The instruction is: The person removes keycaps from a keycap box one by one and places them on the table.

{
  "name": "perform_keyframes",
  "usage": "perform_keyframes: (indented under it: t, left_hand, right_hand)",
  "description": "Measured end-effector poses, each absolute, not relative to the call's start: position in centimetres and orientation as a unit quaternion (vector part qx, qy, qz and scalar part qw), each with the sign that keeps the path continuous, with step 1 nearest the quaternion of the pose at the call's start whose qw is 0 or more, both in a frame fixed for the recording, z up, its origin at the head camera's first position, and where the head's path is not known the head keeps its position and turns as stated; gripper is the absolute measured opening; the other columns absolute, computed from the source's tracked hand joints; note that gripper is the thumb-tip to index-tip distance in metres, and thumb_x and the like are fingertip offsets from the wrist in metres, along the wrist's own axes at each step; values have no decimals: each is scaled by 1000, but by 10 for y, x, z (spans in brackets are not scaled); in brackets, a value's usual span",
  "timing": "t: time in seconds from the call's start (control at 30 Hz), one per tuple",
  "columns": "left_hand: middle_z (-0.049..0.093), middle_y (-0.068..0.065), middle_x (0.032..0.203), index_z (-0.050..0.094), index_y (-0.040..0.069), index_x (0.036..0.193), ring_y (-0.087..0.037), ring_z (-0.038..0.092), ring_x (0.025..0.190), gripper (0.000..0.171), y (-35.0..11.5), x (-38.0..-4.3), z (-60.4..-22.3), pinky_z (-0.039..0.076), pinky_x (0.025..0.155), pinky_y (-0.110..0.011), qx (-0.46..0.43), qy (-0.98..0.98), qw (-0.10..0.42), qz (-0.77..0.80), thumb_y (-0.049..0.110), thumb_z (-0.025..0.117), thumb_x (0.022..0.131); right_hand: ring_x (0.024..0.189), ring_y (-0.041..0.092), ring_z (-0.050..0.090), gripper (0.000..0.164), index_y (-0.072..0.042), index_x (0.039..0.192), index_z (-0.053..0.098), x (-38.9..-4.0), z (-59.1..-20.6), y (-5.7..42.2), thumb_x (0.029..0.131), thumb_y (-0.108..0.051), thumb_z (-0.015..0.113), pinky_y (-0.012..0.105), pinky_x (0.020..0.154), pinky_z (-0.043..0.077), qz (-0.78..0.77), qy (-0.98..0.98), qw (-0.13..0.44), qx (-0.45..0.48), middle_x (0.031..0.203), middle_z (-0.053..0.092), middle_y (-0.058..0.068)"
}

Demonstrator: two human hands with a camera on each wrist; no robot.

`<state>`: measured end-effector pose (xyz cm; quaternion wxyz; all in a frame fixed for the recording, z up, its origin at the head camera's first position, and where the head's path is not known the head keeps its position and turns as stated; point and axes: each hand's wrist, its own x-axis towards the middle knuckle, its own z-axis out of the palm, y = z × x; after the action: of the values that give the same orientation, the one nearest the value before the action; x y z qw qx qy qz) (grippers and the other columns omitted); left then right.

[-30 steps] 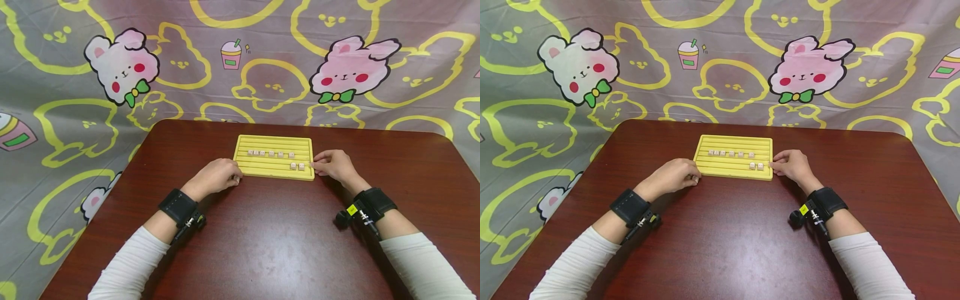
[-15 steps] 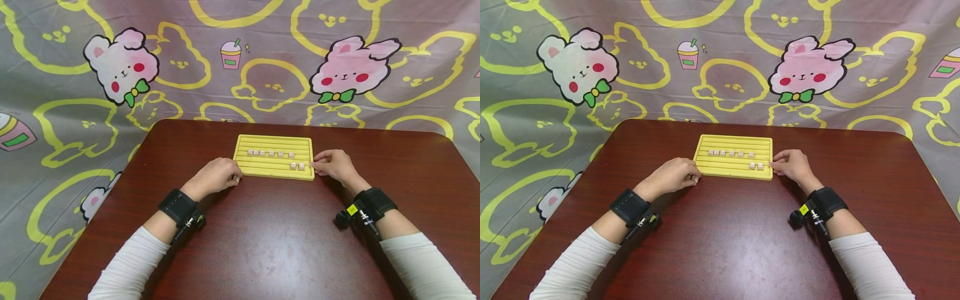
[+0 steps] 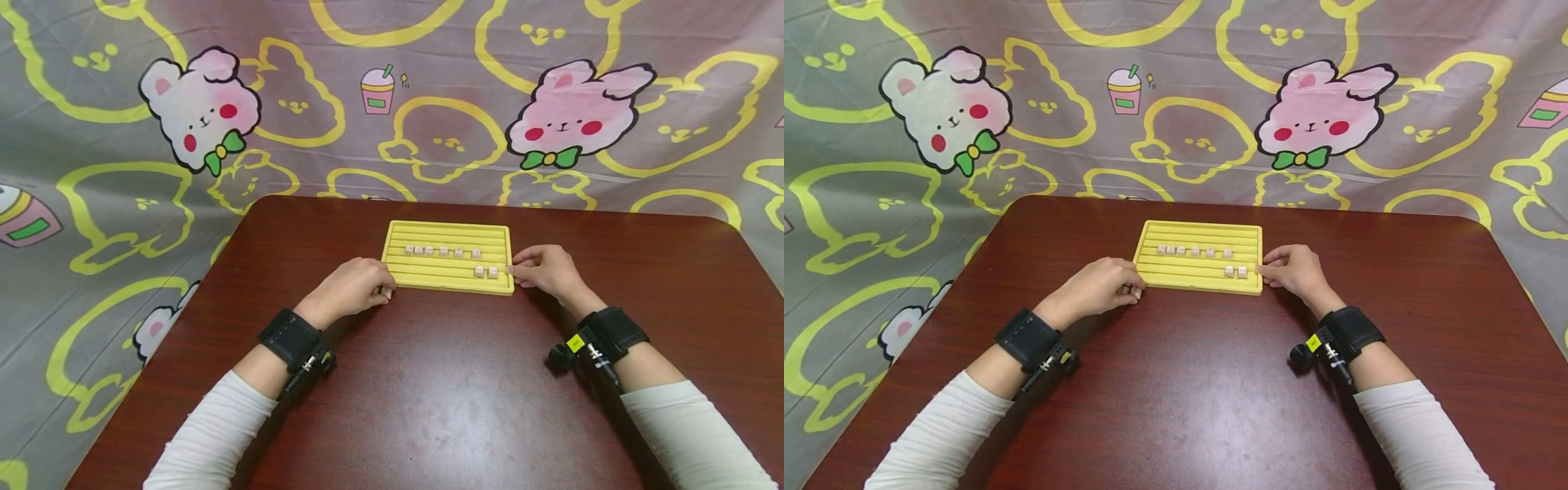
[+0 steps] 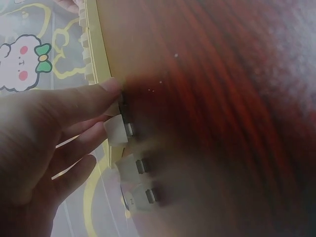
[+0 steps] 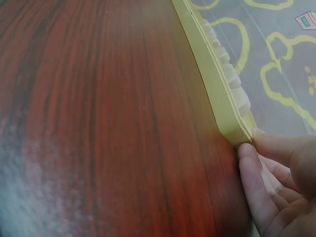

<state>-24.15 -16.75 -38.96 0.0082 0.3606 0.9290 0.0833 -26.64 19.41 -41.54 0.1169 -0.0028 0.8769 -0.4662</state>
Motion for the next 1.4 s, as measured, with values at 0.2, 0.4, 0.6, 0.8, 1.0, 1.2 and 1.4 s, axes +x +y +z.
perform_keyframes:
  t: [0.2, 0.4, 0.6, 0.8, 1.0, 1.2, 1.4]
  left_hand:
    - [70, 2, 89, 77, 16, 96, -11, 61, 79, 11, -167, -242, -385, 52, 75, -29, 366, 926, 7, 89, 18, 78, 85]
    - [73, -1, 97, 76, 14, 101, -15, 68, 90, 17, -165, -244, -380, 55, 82, -32, 368, 925, -6, 91, 24, 75, 88]
    - [73, -3, 106, 75, 11, 110, -17, 68, 98, 25, -162, -250, -374, 55, 88, -35, 366, 926, -16, 90, 26, 72, 91]
    - [72, -4, 111, 73, 11, 117, -19, 67, 102, 30, -154, -257, -368, 55, 90, -36, 361, 928, -11, 88, 28, 69, 93]
    - [70, -3, 116, 71, 13, 122, -19, 66, 106, 33, -139, -264, -363, 55, 91, -36, 365, 927, -7, 87, 29, 68, 94]
    - [69, -1, 120, 69, 14, 124, -17, 65, 109, 34, -121, -268, -363, 54, 92, -34, 373, 923, -6, 91, 31, 67, 94]
    - [68, -3, 118, 67, 15, 127, -17, 65, 105, 35, -105, -272, -365, 54, 88, -33, 379, 920, -2, 102, 31, 66, 95]
  right_hand:
    - [74, 10, 68, 39, 7, 119, 63, -266, -415, 194, 90, -17, 73, 26, 68, 61, -465, 877, 118, -1, 108, 71, 25]
    - [74, 10, 68, 39, 7, 119, 63, -266, -415, 194, 90, -17, 73, 26, 68, 61, -465, 878, 118, -1, 109, 71, 25]
    - [74, 11, 68, 39, 7, 118, 63, -265, -414, 193, 90, -16, 73, 26, 68, 61, -464, 878, 117, -1, 108, 71, 26]
    - [74, 11, 68, 39, 7, 118, 63, -265, -414, 193, 90, -16, 73, 26, 68, 61, -460, 880, 115, -4, 108, 71, 26]
    - [74, 12, 68, 38, 7, 118, 63, -265, -414, 194, 90, -16, 73, 26, 69, 61, -461, 880, 117, -3, 108, 71, 25]
    - [73, 10, 68, 38, 7, 118, 63, -266, -415, 194, 90, -16, 73, 25, 68, 60, -464, 878, 117, -3, 106, 71, 25]
    - [72, 9, 67, 36, 8, 117, 63, -267, -415, 195, 90, -15, 72, 25, 67, 60, -466, 877, 117, -5, 105, 71, 24]
